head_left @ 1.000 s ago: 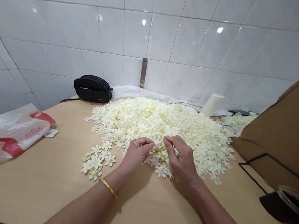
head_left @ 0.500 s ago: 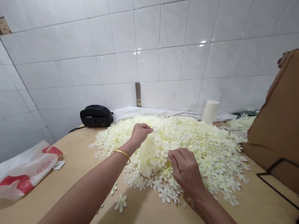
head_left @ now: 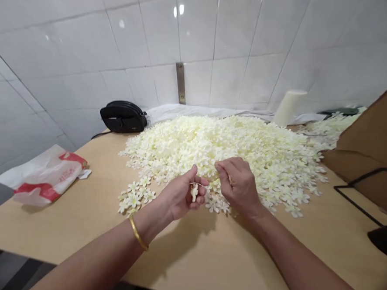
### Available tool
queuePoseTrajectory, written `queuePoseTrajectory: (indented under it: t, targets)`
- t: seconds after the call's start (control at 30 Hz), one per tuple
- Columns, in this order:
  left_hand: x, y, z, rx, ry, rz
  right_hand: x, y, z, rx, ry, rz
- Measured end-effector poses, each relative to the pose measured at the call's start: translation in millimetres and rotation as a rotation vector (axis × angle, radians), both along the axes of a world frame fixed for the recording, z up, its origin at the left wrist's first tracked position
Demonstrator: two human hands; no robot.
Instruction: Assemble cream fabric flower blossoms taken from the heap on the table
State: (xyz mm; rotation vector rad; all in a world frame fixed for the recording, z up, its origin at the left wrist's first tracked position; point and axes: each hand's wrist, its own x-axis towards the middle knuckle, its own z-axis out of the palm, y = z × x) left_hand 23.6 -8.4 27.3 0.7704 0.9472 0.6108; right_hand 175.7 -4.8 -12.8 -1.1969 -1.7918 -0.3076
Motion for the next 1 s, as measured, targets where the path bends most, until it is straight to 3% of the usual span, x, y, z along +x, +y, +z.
queuePoseTrajectory:
  t: [0.1, 0.3, 0.47, 0.67, 0.87, 1.0]
  targets:
    - [-5, 1, -6.7, -0.103, -0.093, 0.019, 0, -1, 0.8, -0.012, 0.034, 0.006]
    - [-9, 2, -16.4, -0.063, -0.271, 0.074, -10, -13, 7.5, -0.057, 0.043, 0.172]
    - [-15, 6, -21.3, 0.002, -0.376, 0.146, -18, -15, 6.7, -0.068, -0.101, 0.281]
    - [-18, 9, -19.2, -0.010, -0.370, 0.122, -19, -8, -0.9, -0.115, -0.255, 0.277]
    - [-20, 8, -23.6, -0.009, -0.400, 0.171, -21, -9, -4.4, -0.122, -0.239, 0.241]
    - [-19, 6, -25.2, 0.085, -0.331, 0.165, -25, -12, -5.5, -0.144, -0.235, 0.240]
